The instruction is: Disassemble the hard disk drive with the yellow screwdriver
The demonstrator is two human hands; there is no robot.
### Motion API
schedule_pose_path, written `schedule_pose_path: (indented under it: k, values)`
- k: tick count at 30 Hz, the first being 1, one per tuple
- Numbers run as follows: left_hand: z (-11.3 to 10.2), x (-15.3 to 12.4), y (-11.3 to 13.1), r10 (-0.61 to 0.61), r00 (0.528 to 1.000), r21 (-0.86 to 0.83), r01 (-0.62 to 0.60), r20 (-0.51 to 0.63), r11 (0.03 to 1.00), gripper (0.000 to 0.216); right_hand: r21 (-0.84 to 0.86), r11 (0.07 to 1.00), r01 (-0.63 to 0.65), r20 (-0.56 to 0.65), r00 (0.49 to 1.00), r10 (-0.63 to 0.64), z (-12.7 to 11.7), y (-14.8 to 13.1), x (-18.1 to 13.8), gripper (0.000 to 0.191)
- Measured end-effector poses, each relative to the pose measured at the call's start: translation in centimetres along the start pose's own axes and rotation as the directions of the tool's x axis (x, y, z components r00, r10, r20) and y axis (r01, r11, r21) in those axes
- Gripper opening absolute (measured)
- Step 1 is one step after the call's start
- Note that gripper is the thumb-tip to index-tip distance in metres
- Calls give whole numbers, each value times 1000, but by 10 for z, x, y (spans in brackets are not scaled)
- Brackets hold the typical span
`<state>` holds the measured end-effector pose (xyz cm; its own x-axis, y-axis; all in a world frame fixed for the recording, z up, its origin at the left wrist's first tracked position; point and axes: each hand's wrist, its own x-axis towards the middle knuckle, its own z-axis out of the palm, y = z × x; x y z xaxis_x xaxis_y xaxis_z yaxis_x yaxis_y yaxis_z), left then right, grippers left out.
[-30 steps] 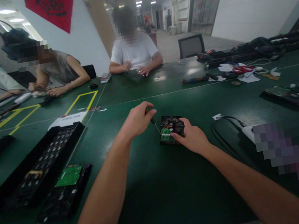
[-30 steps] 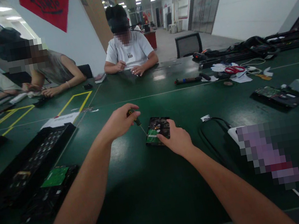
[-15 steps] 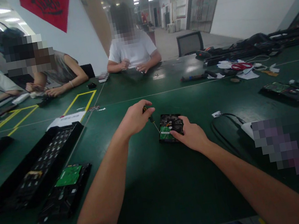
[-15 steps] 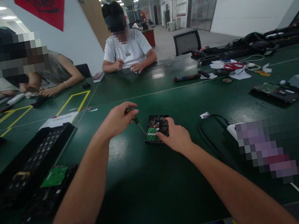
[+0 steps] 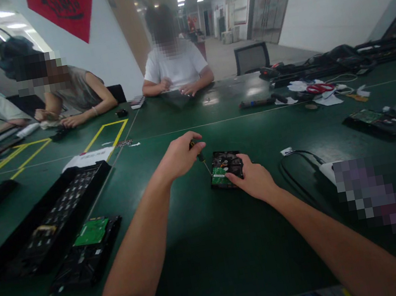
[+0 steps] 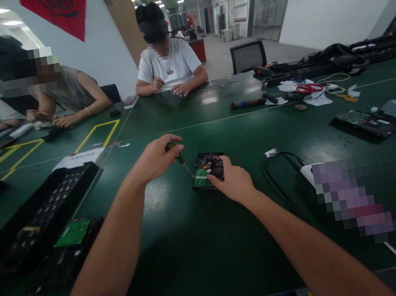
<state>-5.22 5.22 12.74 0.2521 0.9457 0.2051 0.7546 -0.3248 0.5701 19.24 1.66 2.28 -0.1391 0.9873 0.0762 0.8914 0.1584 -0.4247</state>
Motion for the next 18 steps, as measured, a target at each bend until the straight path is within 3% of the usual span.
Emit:
schedule_pose_path:
  k: [18]
  values:
    - [3, 0, 1, 22, 1000, 17, -22, -3, 1000, 33, 8, 1000, -12, 36, 999, 12, -5, -4, -2, 69]
